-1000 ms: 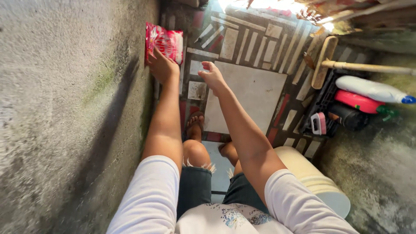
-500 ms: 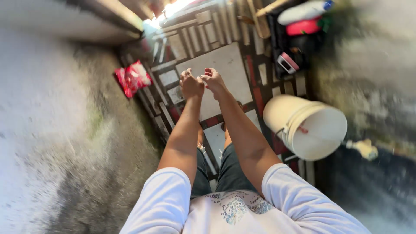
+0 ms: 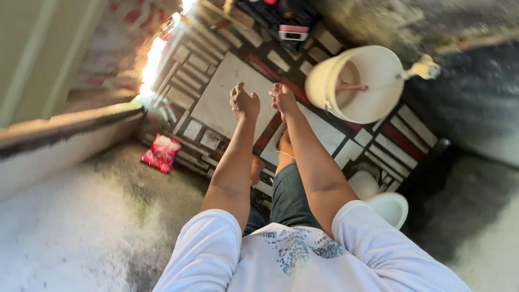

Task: The person pours a pink powder into a bucket of water and mixes it. They then pour a blue liquid cleaner into a toilet bowl and scrub the interior with a brush. The person uses a red scoop to pour the soapy water from the bucket into the toilet bowl while continuing to scrub.

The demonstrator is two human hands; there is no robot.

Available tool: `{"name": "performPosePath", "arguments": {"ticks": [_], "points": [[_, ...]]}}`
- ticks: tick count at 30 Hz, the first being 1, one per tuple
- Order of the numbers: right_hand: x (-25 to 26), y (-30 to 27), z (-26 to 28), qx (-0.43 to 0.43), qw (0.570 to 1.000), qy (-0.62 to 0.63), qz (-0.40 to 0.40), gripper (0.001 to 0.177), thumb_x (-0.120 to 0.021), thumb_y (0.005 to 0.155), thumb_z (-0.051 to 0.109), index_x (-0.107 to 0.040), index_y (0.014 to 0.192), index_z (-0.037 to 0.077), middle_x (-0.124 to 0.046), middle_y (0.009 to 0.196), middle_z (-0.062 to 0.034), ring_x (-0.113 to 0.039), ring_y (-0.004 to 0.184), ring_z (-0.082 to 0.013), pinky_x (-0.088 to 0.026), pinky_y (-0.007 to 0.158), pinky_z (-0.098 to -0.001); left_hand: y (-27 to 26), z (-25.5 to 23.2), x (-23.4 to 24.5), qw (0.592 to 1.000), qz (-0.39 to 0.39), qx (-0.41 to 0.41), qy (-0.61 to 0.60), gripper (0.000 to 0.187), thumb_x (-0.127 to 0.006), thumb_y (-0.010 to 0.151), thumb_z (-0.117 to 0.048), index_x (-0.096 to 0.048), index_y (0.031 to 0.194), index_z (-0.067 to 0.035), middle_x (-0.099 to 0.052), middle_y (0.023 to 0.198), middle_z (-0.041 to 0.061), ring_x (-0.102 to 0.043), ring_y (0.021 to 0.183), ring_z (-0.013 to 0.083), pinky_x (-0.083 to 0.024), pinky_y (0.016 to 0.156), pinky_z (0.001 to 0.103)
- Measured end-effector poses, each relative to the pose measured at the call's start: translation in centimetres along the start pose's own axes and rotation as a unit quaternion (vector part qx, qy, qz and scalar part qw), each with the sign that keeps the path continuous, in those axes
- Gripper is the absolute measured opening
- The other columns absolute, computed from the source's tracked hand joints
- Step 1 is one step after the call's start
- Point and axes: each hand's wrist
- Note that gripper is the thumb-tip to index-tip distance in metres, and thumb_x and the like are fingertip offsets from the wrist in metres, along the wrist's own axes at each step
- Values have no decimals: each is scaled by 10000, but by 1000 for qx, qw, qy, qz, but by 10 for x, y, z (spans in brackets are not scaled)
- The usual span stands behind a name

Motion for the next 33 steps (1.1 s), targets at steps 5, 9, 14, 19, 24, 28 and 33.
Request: {"name": "performPosePath", "arguments": {"ticks": [5, 9, 14, 19, 24, 28, 33], "points": [[103, -1, -2, -13, 996, 66, -50, 467, -675, 912, 173, -538, 1354, 110, -602, 1083, 34, -550, 832, -89, -511, 711, -281, -31, -65, -56, 995, 52, -60, 55, 531, -687, 895, -237, -522, 1399, -211, -528, 1438, 53, -505, 1327, 302, -468, 1041, 436], [185, 5, -17, -69, 989, 91, -91, 471, -673, 902, 170, -550, 1355, 131, -619, 1106, 38, -554, 839, -91, -529, 732, -296, -63, -112, -125, 990, 86, -96, 65, 499, -679, 887, -222, -535, 1365, -211, -640, 1327, 29, -563, 1253, 274, -481, 989, 446], [287, 17, -35, -73, 983, 147, -86, 467, -681, 922, 215, -567, 1362, 107, -645, 1139, 0, -603, 900, -133, -519, 761, -311, -99, -157, -208, 981, 130, -108, 92, 410, -664, 889, -213, -614, 1295, -187, -766, 1016, 49, -707, 1022, 272, -557, 867, 442], [371, 56, -64, -65, 976, 182, -104, 461, -695, 927, 188, -567, 1355, 76, -678, 1142, -38, -646, 941, -168, -525, 805, -331, -112, -184, -277, 975, 161, -114, 100, 255, -682, 924, -301, -713, 1134, -161, -772, 1003, 72, -724, 979, 295, -562, 853, 443], [440, 142, -102, -60, 940, 307, -135, 353, -667, 917, 95, -564, 1254, 70, -680, 1101, -62, -681, 913, -201, -554, 791, -336, -91, -184, -353, 968, 163, -164, 93, 305, -666, 897, -279, -703, 1175, -157, -755, 1039, 105, -720, 982, 308, -563, 820, 442], [472, 225, -128, 33, 891, 411, -188, 234, -569, 932, -41, -579, 1160, 8, -658, 1055, -93, -676, 875, -212, -615, 745, -326, -54, -166, -428, 941, 241, -231, 56, 382, -665, 891, -212, -680, 1270, -170, -755, 1081, 127, -721, 1022, 325, -566, 887, 423], [483, 283, -121, 134, 883, 412, -180, 72, -606, 1028, 31, -647, 1050, -24, -670, 867, -84, -653, 747, -182, -557, 677, -274, -18, -147, -519, 902, 365, -232, -5, 536, -603, 849, -69, -679, 1364, -198, -747, 1125, 148, -731, 1038, 293, -556, 923, 391]]}}
Point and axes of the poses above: each hand's wrist, its own y-axis towards the middle knuckle, its own x-axis out of the back of the hand, z = x × y
